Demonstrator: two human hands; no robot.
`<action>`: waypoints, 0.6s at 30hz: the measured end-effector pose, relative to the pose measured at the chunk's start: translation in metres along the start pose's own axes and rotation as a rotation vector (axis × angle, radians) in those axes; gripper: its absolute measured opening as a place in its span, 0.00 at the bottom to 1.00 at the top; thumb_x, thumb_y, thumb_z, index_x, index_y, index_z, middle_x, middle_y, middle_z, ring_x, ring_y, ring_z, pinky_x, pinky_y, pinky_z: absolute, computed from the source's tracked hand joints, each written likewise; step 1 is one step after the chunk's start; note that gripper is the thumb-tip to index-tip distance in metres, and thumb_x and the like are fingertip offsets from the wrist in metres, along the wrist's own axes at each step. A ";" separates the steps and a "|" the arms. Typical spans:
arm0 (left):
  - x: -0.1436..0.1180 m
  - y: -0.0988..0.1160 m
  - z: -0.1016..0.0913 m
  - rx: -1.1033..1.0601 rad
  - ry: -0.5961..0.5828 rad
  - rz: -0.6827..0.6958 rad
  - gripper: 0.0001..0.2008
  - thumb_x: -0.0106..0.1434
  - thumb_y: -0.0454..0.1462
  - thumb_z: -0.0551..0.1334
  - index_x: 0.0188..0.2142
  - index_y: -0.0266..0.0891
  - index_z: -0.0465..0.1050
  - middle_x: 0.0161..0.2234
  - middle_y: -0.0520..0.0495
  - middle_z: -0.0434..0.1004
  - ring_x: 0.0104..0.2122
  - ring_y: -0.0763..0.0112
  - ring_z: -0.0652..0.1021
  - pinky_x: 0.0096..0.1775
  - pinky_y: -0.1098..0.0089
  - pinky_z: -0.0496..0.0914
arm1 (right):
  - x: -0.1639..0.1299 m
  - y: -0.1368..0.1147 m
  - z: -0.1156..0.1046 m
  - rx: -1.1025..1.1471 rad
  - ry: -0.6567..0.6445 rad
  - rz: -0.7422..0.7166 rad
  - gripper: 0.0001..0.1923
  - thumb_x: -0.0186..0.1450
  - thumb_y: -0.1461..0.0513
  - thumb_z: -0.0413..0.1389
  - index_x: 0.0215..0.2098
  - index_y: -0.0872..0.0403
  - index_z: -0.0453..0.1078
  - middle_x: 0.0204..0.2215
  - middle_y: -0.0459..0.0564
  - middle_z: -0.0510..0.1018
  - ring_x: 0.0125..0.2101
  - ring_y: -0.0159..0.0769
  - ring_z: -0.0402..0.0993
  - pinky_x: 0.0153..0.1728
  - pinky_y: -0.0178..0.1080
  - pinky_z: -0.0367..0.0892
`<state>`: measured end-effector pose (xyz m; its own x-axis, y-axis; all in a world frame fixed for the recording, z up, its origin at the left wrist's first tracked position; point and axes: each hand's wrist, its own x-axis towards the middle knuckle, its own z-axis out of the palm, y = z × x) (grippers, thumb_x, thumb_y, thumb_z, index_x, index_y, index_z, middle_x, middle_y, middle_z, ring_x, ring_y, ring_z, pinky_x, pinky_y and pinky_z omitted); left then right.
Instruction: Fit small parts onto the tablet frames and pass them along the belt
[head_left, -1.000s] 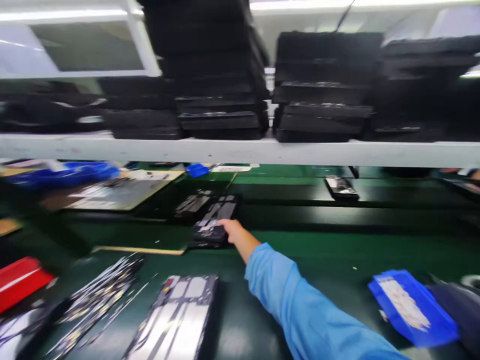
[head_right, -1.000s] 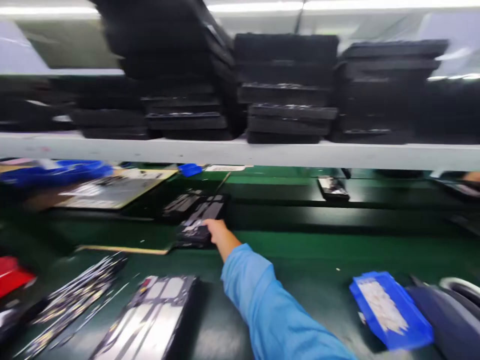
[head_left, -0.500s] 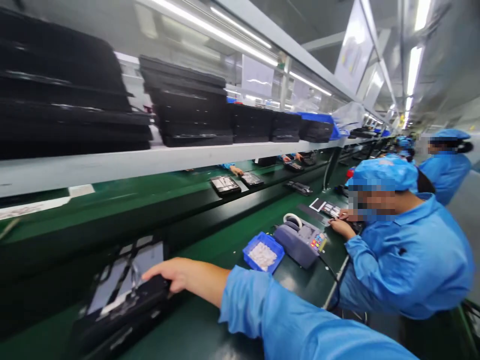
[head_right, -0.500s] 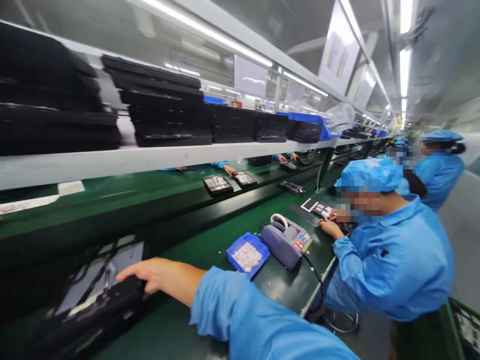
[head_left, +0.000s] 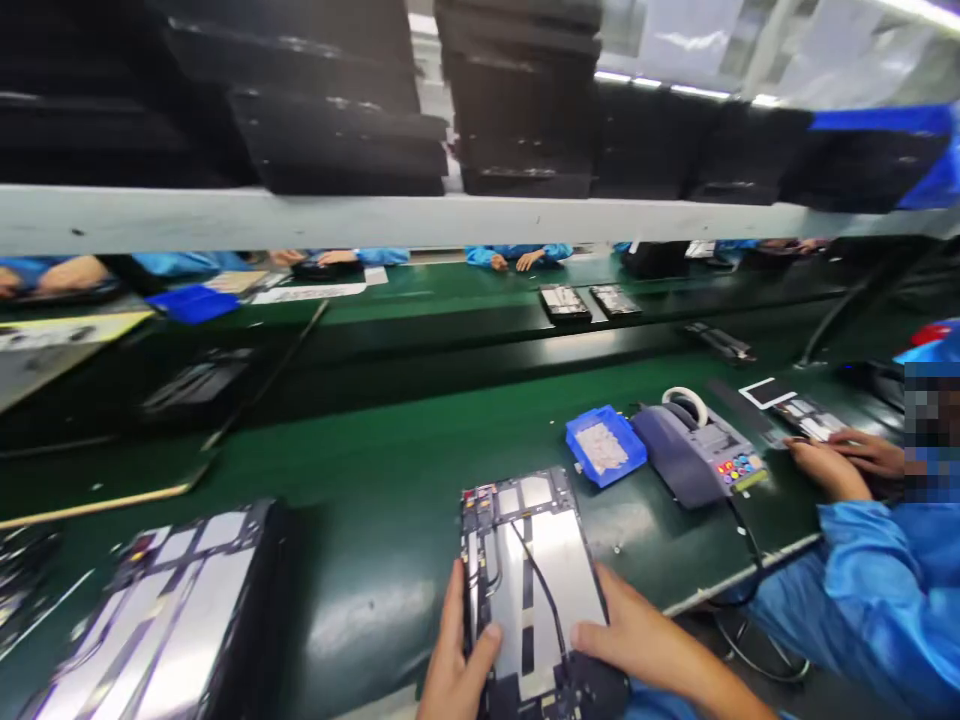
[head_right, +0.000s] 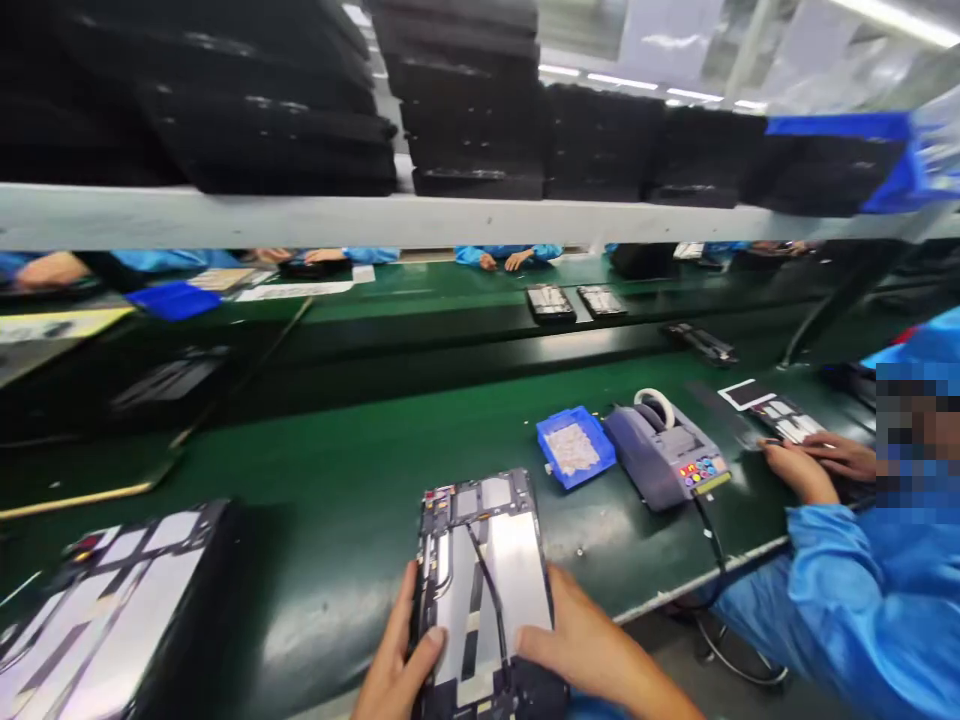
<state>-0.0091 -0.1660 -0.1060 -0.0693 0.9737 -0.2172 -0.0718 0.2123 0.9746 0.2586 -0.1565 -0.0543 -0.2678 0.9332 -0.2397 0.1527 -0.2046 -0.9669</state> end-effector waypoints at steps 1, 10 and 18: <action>0.000 -0.007 0.007 -0.007 0.023 -0.008 0.46 0.64 0.53 0.66 0.74 0.44 0.47 0.75 0.43 0.49 0.73 0.52 0.51 0.72 0.58 0.46 | -0.001 0.000 -0.003 -0.091 0.035 -0.039 0.40 0.57 0.58 0.66 0.67 0.51 0.65 0.64 0.57 0.71 0.65 0.55 0.62 0.68 0.55 0.51; -0.010 -0.019 0.013 0.002 0.028 -0.051 0.49 0.59 0.53 0.69 0.74 0.46 0.50 0.73 0.44 0.53 0.73 0.49 0.52 0.71 0.56 0.48 | 0.008 0.014 0.007 0.054 0.026 -0.124 0.53 0.65 0.43 0.61 0.77 0.49 0.39 0.75 0.54 0.46 0.74 0.51 0.41 0.72 0.53 0.39; -0.015 -0.006 0.020 0.055 0.063 -0.087 0.43 0.65 0.53 0.65 0.73 0.46 0.51 0.74 0.47 0.51 0.73 0.53 0.49 0.72 0.56 0.47 | -0.001 0.033 0.004 0.220 -0.015 -0.039 0.49 0.70 0.43 0.56 0.77 0.47 0.36 0.75 0.52 0.44 0.74 0.48 0.40 0.71 0.53 0.41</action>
<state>0.0127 -0.1799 -0.1075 -0.1275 0.9445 -0.3026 -0.0253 0.3019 0.9530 0.2599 -0.1655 -0.0862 -0.2837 0.9376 -0.2011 -0.0692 -0.2291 -0.9709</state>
